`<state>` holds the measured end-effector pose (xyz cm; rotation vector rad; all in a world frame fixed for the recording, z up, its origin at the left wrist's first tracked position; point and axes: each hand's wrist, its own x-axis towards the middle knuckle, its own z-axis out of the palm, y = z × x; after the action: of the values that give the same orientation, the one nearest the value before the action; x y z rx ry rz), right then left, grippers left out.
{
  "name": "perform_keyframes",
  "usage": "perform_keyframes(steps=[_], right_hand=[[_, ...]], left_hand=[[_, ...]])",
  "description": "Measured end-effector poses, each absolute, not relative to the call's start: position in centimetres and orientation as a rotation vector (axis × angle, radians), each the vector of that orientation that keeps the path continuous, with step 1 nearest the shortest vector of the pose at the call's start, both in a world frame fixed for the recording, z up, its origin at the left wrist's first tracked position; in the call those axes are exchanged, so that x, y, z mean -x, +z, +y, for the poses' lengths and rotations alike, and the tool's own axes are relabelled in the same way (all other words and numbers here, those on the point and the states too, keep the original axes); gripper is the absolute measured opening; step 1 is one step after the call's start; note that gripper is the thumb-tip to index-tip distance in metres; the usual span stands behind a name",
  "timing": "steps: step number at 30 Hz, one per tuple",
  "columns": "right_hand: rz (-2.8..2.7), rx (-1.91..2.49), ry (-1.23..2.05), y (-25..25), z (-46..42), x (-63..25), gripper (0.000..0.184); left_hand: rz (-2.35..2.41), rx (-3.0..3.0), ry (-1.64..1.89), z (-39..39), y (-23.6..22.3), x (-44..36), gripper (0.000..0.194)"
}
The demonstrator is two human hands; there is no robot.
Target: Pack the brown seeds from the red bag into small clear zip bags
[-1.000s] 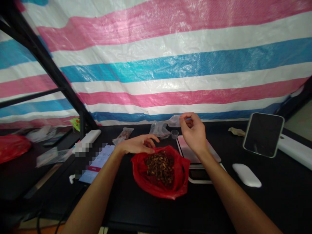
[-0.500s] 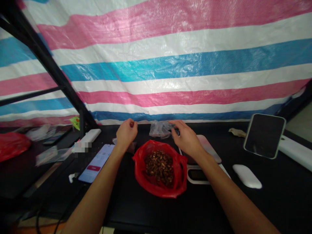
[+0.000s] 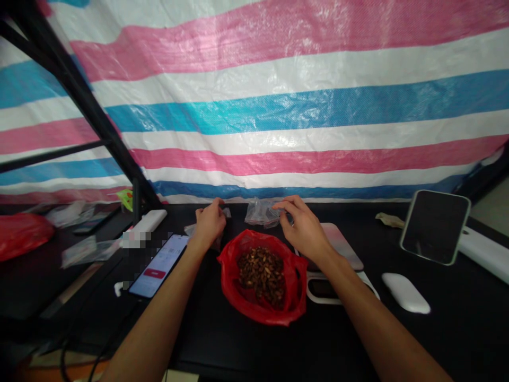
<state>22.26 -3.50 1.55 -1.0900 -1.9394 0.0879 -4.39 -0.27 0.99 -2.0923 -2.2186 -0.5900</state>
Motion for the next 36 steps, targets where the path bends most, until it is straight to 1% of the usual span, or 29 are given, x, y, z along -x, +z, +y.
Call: perform_keyframes(steps=[2,5,7,10,12,15,18,21,25,27,32,36], right_hand=[[-1.913,1.057,0.103,1.9,-3.8,-22.0,0.022],[-1.899,1.056,0.22,2.3,-4.1,-21.6,0.02],[-1.865,1.094,0.36,2.3,-4.2,-21.4,0.02],[-1.798,1.122,0.527,2.1,-4.1,-21.0,0.025],[-1.793,1.106,0.61,1.9,-3.9,-20.8,0.03],[-1.776,1.089,0.735,1.8,-3.6,-21.0,0.033],[-1.739,1.094,0.811,1.9,-3.6,-21.2,0.034],[-1.736,1.089,0.881,2.1,-3.9,-21.0,0.035],[-1.771,1.082,0.956,1.8,-4.6,-20.2,0.034],[-1.794,1.083,0.968,1.5,-4.8,-19.9,0.032],[-1.862,1.054,1.002,1.6,-4.9,-20.0,0.025],[-1.876,1.05,0.992,1.9,-4.8,-20.2,0.025]], left_hand=[[-2.071,2.152,-0.852,-0.3,1.5,3.8,0.036],[-1.654,2.31,-1.254,-0.8,2.1,2.8,0.033],[-1.408,2.456,-1.318,-1.2,2.3,2.1,0.032],[-1.154,2.622,-1.347,-1.8,2.3,1.1,0.033],[-1.046,2.691,-1.415,-2.2,2.2,0.5,0.032],[-0.971,2.778,-1.494,-2.7,2.6,-0.1,0.024],[-0.974,2.889,-1.473,-3.4,3.1,-0.4,0.015],[-1.109,2.947,-1.485,-3.7,3.3,-0.5,0.002],[-1.341,2.97,-1.397,-3.1,2.9,-0.5,0.024],[-1.451,3.027,-1.365,-2.7,2.7,-0.3,0.029],[-1.694,3.267,-1.456,-2.1,2.3,0.3,0.027],[-1.647,3.383,-1.555,-1.8,2.0,0.5,0.026]])
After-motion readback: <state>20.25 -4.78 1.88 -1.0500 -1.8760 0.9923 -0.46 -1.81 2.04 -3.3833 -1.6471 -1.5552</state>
